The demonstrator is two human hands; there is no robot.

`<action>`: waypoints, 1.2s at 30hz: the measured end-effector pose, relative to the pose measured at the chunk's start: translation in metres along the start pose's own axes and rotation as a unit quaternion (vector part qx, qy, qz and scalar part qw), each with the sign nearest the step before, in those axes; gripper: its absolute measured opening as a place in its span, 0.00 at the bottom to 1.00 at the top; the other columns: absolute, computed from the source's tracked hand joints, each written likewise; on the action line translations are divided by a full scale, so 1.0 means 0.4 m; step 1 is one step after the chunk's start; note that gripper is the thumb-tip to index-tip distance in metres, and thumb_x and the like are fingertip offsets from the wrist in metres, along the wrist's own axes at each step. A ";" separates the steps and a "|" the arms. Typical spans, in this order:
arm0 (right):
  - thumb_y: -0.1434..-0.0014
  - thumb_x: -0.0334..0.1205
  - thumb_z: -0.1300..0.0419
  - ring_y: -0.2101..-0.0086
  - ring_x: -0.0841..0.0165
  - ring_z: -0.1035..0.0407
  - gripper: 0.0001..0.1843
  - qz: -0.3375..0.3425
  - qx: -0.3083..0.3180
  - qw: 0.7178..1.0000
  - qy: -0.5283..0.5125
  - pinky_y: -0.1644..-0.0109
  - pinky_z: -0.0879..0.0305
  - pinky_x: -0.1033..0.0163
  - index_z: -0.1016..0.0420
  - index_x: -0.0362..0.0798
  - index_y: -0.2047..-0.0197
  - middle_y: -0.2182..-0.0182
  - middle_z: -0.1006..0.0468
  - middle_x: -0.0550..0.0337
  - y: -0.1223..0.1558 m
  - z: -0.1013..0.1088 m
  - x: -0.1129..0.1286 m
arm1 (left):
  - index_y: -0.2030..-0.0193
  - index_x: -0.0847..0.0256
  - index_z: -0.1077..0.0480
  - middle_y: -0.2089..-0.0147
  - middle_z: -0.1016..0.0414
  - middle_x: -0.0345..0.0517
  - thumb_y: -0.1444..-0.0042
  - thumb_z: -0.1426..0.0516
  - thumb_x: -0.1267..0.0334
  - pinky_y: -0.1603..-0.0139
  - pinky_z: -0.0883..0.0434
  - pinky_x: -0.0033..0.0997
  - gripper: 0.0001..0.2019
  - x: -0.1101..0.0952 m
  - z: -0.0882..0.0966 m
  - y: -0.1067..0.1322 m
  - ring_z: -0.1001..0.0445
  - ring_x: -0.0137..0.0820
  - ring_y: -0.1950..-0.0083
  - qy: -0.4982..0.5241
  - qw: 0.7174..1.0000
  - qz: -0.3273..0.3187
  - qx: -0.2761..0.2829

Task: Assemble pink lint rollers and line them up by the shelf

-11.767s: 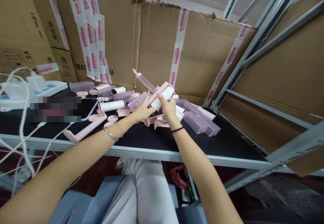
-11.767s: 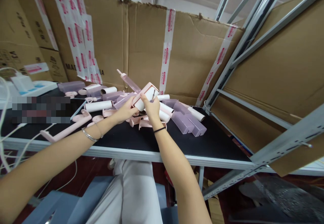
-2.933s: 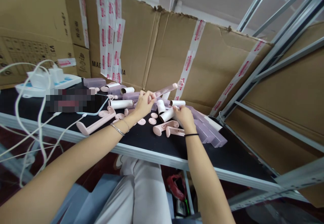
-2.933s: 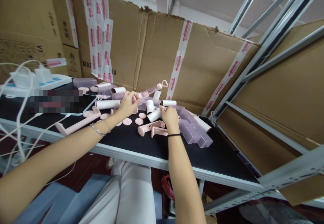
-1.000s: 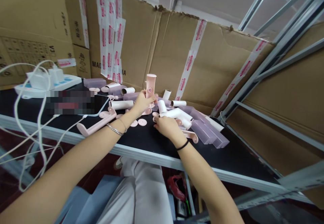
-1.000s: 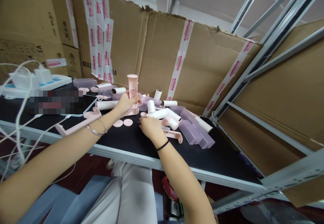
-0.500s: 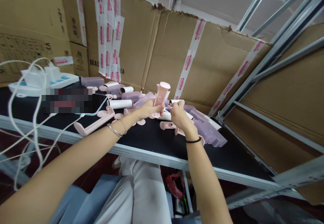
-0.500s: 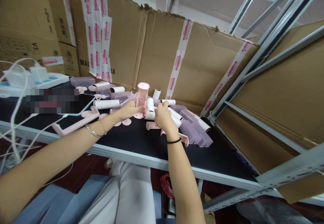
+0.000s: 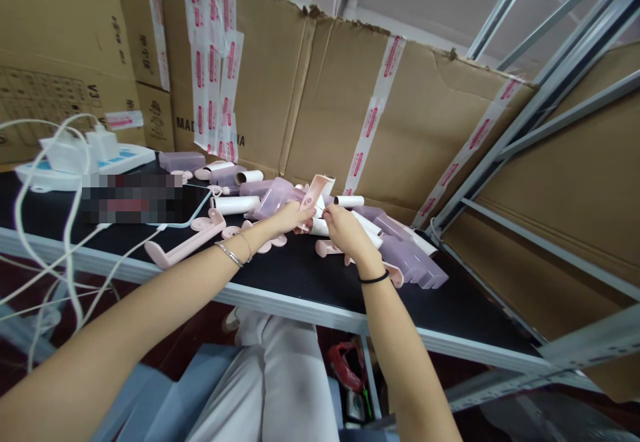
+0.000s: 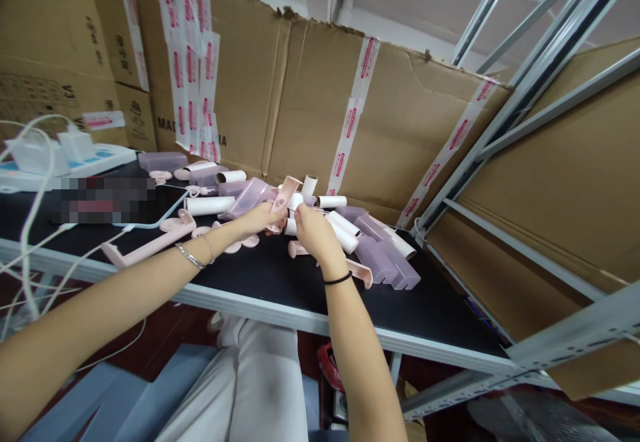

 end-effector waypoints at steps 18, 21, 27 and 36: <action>0.34 0.39 0.61 0.65 0.62 0.28 0.17 -0.047 0.038 0.992 0.110 0.65 0.43 0.64 0.34 0.46 0.53 0.65 0.23 0.49 0.007 -0.019 -0.011 | 0.75 0.66 0.34 0.81 0.32 0.41 0.51 0.40 0.57 0.85 0.45 0.18 0.13 -0.003 0.027 0.011 0.35 0.21 0.82 0.014 0.997 0.043 -0.060; 0.34 0.42 0.61 0.66 0.63 0.28 0.18 -0.051 0.036 0.991 0.122 0.65 0.43 0.64 0.33 0.48 0.54 0.66 0.22 0.51 0.014 -0.006 -0.008 | 0.75 0.66 0.35 0.81 0.33 0.40 0.50 0.41 0.59 0.85 0.45 0.18 0.12 -0.005 0.025 0.013 0.36 0.21 0.83 0.016 0.997 0.048 -0.058; 0.34 0.41 0.61 0.64 0.61 0.28 0.19 -0.061 0.022 0.988 0.139 0.65 0.42 0.63 0.30 0.48 0.56 0.65 0.22 0.50 0.018 0.000 -0.009 | 0.75 0.66 0.36 0.80 0.33 0.40 0.46 0.43 0.59 0.85 0.46 0.19 0.13 0.004 0.028 0.013 0.38 0.20 0.84 0.008 0.994 0.078 -0.070; 0.35 0.40 0.59 0.64 0.61 0.27 0.18 -0.052 -0.005 0.987 0.152 0.64 0.40 0.62 0.28 0.48 0.60 0.66 0.22 0.50 0.019 0.001 0.000 | 0.75 0.66 0.33 0.83 0.33 0.41 0.46 0.44 0.49 0.86 0.46 0.20 0.19 0.014 0.027 0.010 0.37 0.22 0.85 0.008 0.996 0.073 -0.059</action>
Point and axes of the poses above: each hand's wrist, its own y-axis away from the middle knuckle, its own z-axis out of the back of the hand, x = y × z, the point moved 9 cm from there along -y, towards the middle knuckle
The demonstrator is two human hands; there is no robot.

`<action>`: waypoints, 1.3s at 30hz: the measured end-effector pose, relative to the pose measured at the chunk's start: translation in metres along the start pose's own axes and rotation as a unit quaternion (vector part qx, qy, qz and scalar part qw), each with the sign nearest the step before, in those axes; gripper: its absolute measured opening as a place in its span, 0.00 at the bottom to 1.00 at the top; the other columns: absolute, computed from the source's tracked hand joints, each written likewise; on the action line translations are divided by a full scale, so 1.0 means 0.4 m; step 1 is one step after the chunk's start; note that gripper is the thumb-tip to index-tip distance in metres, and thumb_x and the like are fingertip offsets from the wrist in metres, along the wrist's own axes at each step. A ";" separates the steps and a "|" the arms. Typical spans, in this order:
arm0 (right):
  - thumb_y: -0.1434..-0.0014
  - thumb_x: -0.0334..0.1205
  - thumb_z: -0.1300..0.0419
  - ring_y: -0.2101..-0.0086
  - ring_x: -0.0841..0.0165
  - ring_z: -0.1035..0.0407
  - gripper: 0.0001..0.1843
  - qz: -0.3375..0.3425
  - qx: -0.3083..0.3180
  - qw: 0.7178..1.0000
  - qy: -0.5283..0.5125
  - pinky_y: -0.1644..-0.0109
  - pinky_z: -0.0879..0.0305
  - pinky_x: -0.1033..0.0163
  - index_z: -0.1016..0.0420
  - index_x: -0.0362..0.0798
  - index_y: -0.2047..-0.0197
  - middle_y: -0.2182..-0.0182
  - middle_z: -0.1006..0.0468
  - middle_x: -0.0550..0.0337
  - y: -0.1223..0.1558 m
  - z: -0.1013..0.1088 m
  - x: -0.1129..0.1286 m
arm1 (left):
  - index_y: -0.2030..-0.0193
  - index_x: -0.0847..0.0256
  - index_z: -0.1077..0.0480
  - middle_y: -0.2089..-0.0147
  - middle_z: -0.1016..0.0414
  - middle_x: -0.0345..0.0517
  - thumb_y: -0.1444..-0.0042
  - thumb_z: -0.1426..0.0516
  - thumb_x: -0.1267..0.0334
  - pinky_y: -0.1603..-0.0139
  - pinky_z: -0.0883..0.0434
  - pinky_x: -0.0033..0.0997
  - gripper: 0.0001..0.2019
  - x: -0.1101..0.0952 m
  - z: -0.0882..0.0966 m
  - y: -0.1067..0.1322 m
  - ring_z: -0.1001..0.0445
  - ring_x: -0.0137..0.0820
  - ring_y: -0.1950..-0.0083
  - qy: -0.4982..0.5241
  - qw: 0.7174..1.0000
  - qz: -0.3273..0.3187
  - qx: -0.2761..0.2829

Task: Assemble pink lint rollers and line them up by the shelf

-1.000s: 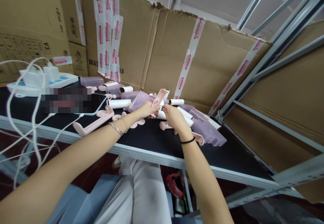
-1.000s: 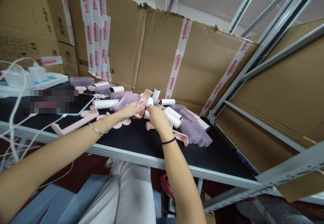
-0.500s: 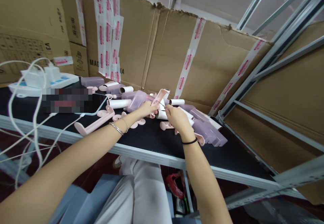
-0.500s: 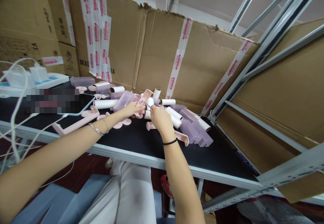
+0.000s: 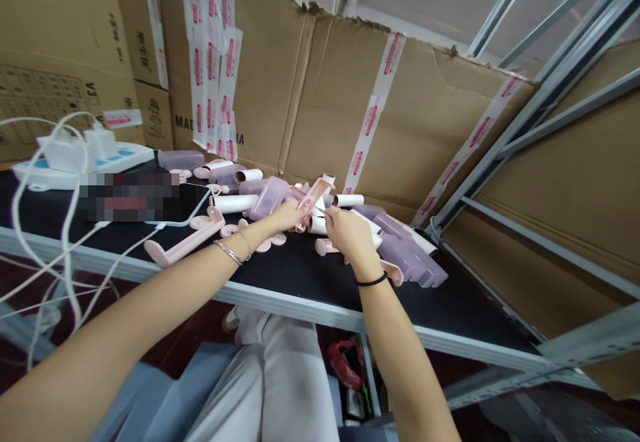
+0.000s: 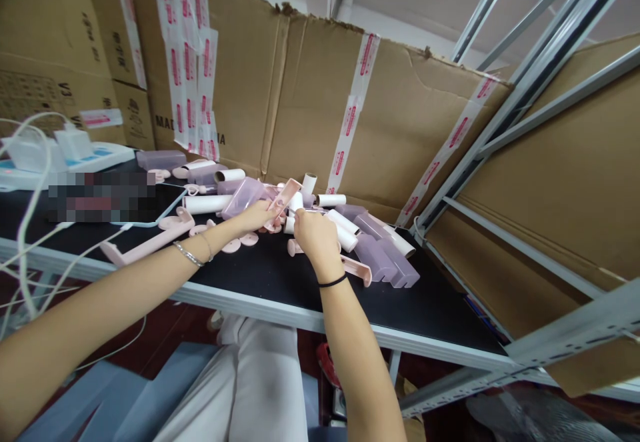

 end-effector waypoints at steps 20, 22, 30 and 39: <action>0.37 0.32 0.59 0.65 0.61 0.25 0.14 0.020 0.007 0.997 0.080 0.65 0.34 0.62 0.33 0.43 0.58 0.65 0.22 0.47 -0.001 -0.039 0.041 | 0.76 0.66 0.33 0.83 0.32 0.41 0.42 0.47 0.58 0.82 0.40 0.22 0.16 0.001 0.013 0.013 0.36 0.23 0.83 -0.112 0.993 0.041 -0.024; 0.36 0.33 0.59 0.65 0.62 0.25 0.15 0.018 0.012 0.996 0.081 0.65 0.33 0.62 0.33 0.43 0.58 0.64 0.23 0.46 -0.005 -0.042 0.040 | 0.74 0.66 0.32 0.82 0.31 0.41 0.42 0.47 0.59 0.81 0.39 0.22 0.14 0.011 0.015 0.006 0.35 0.23 0.82 -0.111 0.992 0.048 -0.025; 0.36 0.31 0.61 0.59 0.63 0.27 0.16 -0.003 0.033 0.999 0.036 0.61 0.34 0.64 0.34 0.41 0.53 0.55 0.27 0.43 -0.014 -0.057 0.020 | 0.70 0.65 0.32 0.77 0.28 0.44 0.41 0.48 0.52 0.81 0.39 0.20 0.17 0.045 0.025 -0.017 0.34 0.21 0.81 -0.063 0.994 0.053 -0.069; 0.36 0.34 0.58 0.63 0.62 0.26 0.13 -0.003 0.027 0.998 0.052 0.61 0.34 0.62 0.33 0.46 0.57 0.64 0.22 0.50 -0.007 -0.052 0.003 | 0.76 0.62 0.36 0.85 0.37 0.39 0.44 0.46 0.51 0.83 0.44 0.22 0.17 0.057 0.025 -0.017 0.39 0.23 0.84 -0.095 0.993 0.054 -0.050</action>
Point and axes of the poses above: each hand's wrist, its own y-axis away from the middle knuckle, its own z-axis out of the back of the hand, x = y × z, the point moved 9 cm from there along -y, towards the middle knuckle
